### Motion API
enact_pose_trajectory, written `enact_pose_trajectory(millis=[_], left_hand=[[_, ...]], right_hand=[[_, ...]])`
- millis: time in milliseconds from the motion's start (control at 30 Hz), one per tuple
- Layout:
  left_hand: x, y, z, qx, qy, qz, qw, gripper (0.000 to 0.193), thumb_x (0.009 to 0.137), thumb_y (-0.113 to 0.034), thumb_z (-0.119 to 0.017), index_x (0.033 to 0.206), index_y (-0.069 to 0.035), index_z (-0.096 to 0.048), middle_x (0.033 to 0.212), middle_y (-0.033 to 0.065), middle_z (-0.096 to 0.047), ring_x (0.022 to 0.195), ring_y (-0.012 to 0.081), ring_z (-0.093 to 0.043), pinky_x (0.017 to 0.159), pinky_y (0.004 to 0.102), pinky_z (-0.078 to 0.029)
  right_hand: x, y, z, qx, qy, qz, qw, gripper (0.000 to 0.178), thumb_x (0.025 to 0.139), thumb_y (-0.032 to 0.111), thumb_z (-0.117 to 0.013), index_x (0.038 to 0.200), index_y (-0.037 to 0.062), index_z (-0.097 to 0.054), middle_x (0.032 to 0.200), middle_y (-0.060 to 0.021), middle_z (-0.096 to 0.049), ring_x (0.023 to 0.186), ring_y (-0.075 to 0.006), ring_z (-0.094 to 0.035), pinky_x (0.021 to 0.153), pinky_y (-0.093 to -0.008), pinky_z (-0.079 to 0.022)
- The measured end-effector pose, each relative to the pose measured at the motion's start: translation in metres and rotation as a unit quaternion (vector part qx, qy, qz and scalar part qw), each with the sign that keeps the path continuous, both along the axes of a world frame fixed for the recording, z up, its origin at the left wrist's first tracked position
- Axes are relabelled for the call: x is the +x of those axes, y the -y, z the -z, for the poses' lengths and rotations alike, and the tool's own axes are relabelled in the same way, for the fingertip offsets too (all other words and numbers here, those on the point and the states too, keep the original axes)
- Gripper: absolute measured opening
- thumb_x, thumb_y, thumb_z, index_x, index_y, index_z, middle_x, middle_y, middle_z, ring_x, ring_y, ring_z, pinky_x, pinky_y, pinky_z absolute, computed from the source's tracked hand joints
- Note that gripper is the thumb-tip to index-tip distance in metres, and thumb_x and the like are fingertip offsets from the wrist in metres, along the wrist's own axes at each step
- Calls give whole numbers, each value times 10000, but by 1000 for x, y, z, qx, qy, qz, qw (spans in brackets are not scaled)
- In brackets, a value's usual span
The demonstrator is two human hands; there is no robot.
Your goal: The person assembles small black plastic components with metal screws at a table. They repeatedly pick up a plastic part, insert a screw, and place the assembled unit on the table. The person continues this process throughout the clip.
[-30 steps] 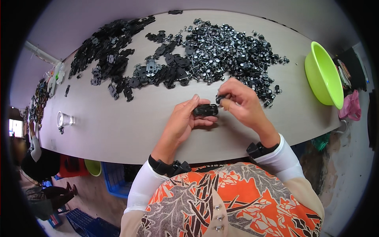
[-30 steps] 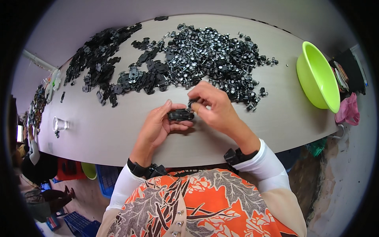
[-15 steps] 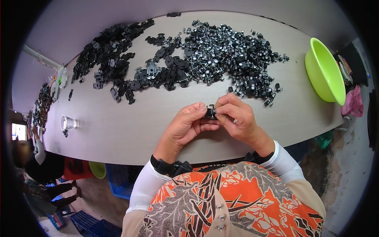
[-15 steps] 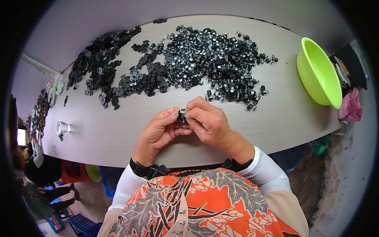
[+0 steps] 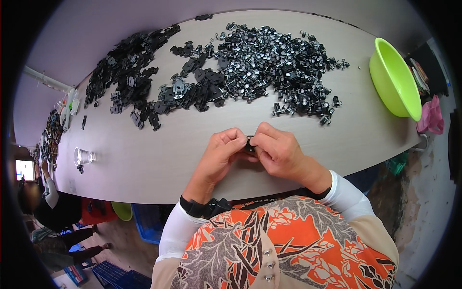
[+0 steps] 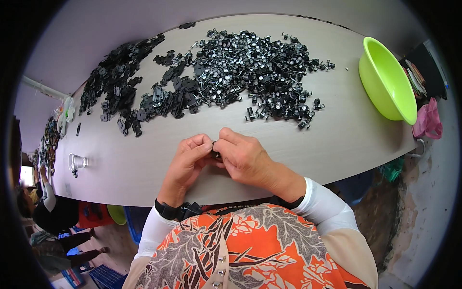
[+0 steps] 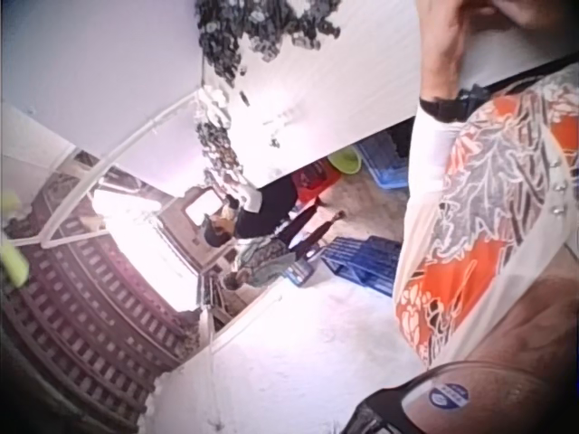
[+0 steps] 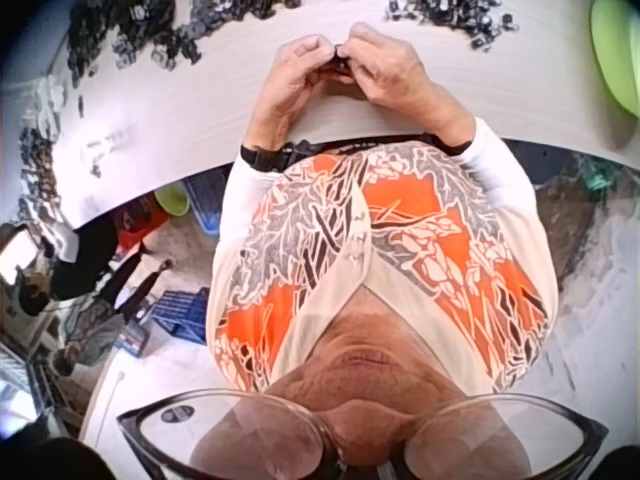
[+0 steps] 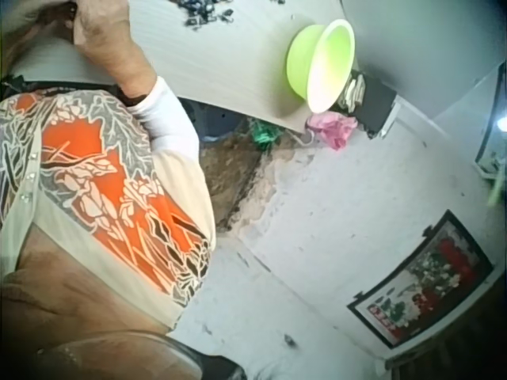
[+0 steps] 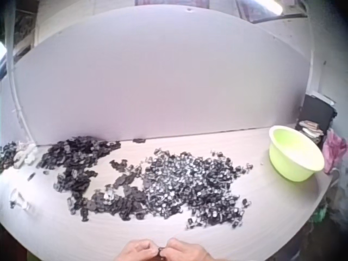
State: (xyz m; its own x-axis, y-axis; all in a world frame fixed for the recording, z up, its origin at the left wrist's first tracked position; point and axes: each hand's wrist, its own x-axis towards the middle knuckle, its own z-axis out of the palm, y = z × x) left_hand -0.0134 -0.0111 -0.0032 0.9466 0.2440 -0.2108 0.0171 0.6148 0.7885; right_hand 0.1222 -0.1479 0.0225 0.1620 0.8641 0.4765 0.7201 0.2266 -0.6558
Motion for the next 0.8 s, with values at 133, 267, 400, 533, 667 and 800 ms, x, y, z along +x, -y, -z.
enact_pose_trajectory(millis=[133, 267, 400, 533, 667, 800], left_hand=[[-10, 10, -8, 82, -62, -36, 994, 190, 830, -48, -694, 799, -44, -506, 758, 25, -599, 682, 97, -611, 622, 264, -556], [-37, 18, -13, 86, -132, -109, 981, 234, 769, 18, -682, 782, -64, -463, 755, 64, -595, 585, 118, -602, 516, 239, -504], [-102, 26, -19, 131, -147, -221, 955, 302, 738, 3, -693, 785, -77, -406, 744, 117, -607, 525, 140, -588, 468, 241, -492], [-188, 27, -41, 185, -206, -217, 936, 276, 710, 42, -679, 738, -61, -424, 752, 127, -625, 546, 132, -593, 474, 237, -473], [-254, 20, -37, 306, -462, -179, 813, 207, 682, 23, -721, 707, 11, -515, 655, 89, -638, 588, 110, -608, 508, 252, -454], [-261, 11, -40, 512, -562, -60, 647, 218, 687, -100, -785, 787, 43, -654, 632, 76, -633, 605, 117, -603, 543, 299, -452]], right_hand=[[-10, -3, -3, -12, -40, -81, 996, 335, 719, -81, -616, 1020, 52, -554, 867, -112, -498, 726, -308, -587, 595, -379, -497], [1, -3, -4, -43, -46, -122, 991, 347, 727, -53, -589, 1058, 43, -549, 955, -130, -544, 803, -324, -609, 650, -376, -525], [46, -12, 3, -28, 108, 133, 985, 129, 770, 8, -597, 897, 32, -604, 888, -121, -570, 661, -317, -616, 576, -395, -516], [67, -17, 18, -137, 189, 190, 954, 76, 801, 70, -626, 848, 20, -591, 869, -132, -555, 672, -328, -631, 593, -437, -515], [61, -23, 23, -156, 187, 171, 955, 58, 799, 61, -616, 824, 12, -598, 885, -149, -560, 699, -338, -636, 601, -446, -514], [53, -26, 22, -122, 137, 127, 975, 105, 778, 11, -597, 881, 23, -602, 898, -148, -553, 697, -346, -618, 607, -435, -512]])
